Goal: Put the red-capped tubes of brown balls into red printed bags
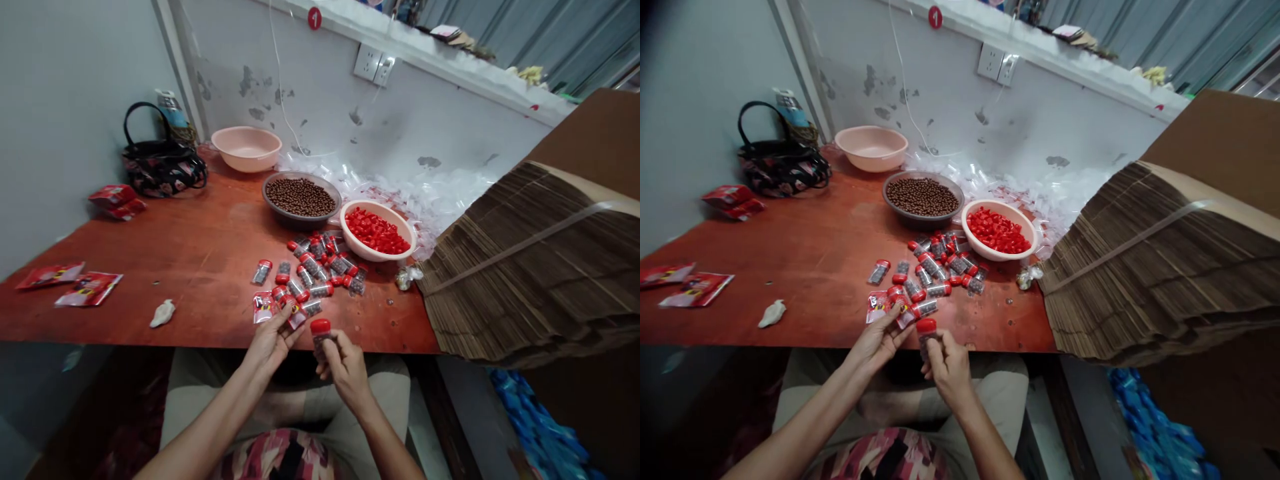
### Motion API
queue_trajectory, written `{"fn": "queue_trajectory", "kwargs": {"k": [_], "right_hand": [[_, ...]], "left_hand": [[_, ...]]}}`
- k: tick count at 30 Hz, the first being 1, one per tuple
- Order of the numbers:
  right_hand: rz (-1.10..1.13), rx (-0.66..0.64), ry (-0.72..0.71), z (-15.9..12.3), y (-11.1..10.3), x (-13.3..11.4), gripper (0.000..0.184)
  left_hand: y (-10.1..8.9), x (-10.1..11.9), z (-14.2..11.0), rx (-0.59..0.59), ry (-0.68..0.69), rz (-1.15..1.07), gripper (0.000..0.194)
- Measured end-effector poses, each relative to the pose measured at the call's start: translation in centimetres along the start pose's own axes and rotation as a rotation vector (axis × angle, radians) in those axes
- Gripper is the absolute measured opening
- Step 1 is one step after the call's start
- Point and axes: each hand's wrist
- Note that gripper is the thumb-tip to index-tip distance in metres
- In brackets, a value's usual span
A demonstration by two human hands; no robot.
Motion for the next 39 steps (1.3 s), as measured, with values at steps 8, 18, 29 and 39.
{"fn": "queue_trajectory", "kwargs": {"k": [8,18,29,39], "right_hand": [[0.040,0.018,0.035,0.6,0.6,0.3,0.027],[0.141,0.024,0.069,1.2,0.7,0.5,0.029],[-0.040,0.217,-0.034,1.8,0.8,0.5,0.025],[0.422,-0.006,0.098,3.0,0.6,1.6,0.031]], "left_hand": [[0.7,-0.7,-0.1,-0.016,-0.067,-0.011,0.009],[1.6,-1.2,0.0,-0.300,-0.021,0.107,0.014],[2.6,-1.8,0.2,-0.449,-0.037,0.359,0.019],[3.1,-1.4,0.4,-0.575,-0.021,0.518,0.023]]}}
Point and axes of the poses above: each hand's wrist, its own z-axis towards the middle knuckle, its own y-axis out of the palm, x = y × z, and after that the axes turned 7 degrees about y, right-handed
